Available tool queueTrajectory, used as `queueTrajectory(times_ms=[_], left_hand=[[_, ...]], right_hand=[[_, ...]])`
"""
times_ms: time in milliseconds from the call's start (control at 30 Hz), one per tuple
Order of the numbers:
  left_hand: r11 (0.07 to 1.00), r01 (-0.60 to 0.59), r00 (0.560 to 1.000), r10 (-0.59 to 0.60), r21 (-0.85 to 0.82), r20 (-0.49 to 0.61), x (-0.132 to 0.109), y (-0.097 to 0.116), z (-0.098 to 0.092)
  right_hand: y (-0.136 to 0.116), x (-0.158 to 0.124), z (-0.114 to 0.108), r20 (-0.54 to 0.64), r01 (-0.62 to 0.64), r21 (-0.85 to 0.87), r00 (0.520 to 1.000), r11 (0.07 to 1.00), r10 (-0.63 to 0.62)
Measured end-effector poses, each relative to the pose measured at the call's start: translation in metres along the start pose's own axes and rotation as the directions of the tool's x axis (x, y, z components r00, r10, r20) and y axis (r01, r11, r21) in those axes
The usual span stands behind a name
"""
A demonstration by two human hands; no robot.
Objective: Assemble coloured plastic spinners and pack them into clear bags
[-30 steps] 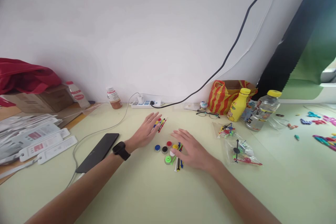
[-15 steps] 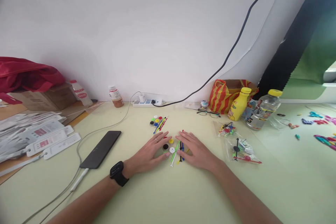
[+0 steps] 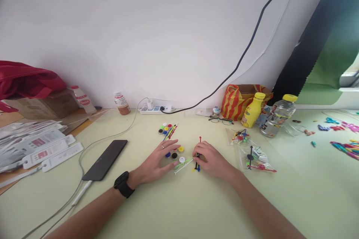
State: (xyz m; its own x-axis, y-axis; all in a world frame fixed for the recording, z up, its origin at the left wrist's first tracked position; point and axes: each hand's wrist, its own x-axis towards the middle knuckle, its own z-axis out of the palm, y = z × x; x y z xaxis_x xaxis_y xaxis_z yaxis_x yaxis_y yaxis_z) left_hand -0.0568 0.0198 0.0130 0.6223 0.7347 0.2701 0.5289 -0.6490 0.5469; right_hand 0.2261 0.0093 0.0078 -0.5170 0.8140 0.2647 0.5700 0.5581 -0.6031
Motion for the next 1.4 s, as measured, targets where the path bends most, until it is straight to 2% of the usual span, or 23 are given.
queueTrajectory(times_ms=[167,300,433,600,733,833,967,1100,1200,1267,1400], left_hand=[[0.996,-0.092,0.995,0.092,-0.001,-0.024,0.001,0.006,-0.011],[0.995,-0.097,0.995,0.097,0.018,-0.025,0.003,0.005,-0.009],[0.995,-0.095,0.994,0.096,0.020,-0.047,0.003,-0.001,-0.004],[0.997,-0.073,0.992,0.068,-0.038,-0.103,0.003,-0.004,-0.007],[0.990,-0.045,0.981,0.019,-0.130,-0.195,0.004,-0.002,-0.010],[0.974,0.006,0.964,-0.065,-0.225,-0.257,0.006,-0.001,-0.009],[0.935,0.061,0.950,-0.162,-0.349,-0.269,0.008,0.001,-0.006],[0.869,0.069,0.932,-0.231,-0.489,-0.278,0.009,-0.001,-0.001],[0.792,0.132,0.920,-0.322,-0.596,-0.223,0.010,-0.004,0.001],[0.732,0.170,0.920,-0.358,-0.660,-0.161,0.010,-0.004,0.001],[0.648,0.179,0.937,-0.342,-0.740,-0.072,0.010,0.000,0.003]], right_hand=[[0.005,-0.002,0.001,-0.020,-0.137,0.095,0.990,0.986,0.139],[0.000,-0.001,0.000,-0.070,-0.185,0.170,0.978,0.968,0.199],[-0.012,-0.002,-0.001,0.045,-0.183,0.345,0.983,0.920,0.179],[-0.023,-0.004,0.000,0.172,-0.270,0.522,0.962,0.809,0.210],[-0.038,-0.006,0.005,0.260,-0.241,0.629,0.961,0.739,0.092],[-0.054,-0.009,0.015,0.280,-0.181,0.605,0.960,0.775,0.006],[-0.060,-0.011,0.024,0.202,-0.135,0.447,0.978,0.884,0.048],[-0.044,-0.009,0.022,0.126,-0.173,0.282,0.982,0.944,0.143],[-0.031,-0.007,0.018,0.045,-0.180,0.221,0.984,0.959,0.174],[-0.026,-0.004,0.016,-0.042,-0.185,0.244,0.979,0.952,0.200],[-0.020,0.001,0.012,-0.183,-0.181,0.430,0.942,0.884,0.282]])
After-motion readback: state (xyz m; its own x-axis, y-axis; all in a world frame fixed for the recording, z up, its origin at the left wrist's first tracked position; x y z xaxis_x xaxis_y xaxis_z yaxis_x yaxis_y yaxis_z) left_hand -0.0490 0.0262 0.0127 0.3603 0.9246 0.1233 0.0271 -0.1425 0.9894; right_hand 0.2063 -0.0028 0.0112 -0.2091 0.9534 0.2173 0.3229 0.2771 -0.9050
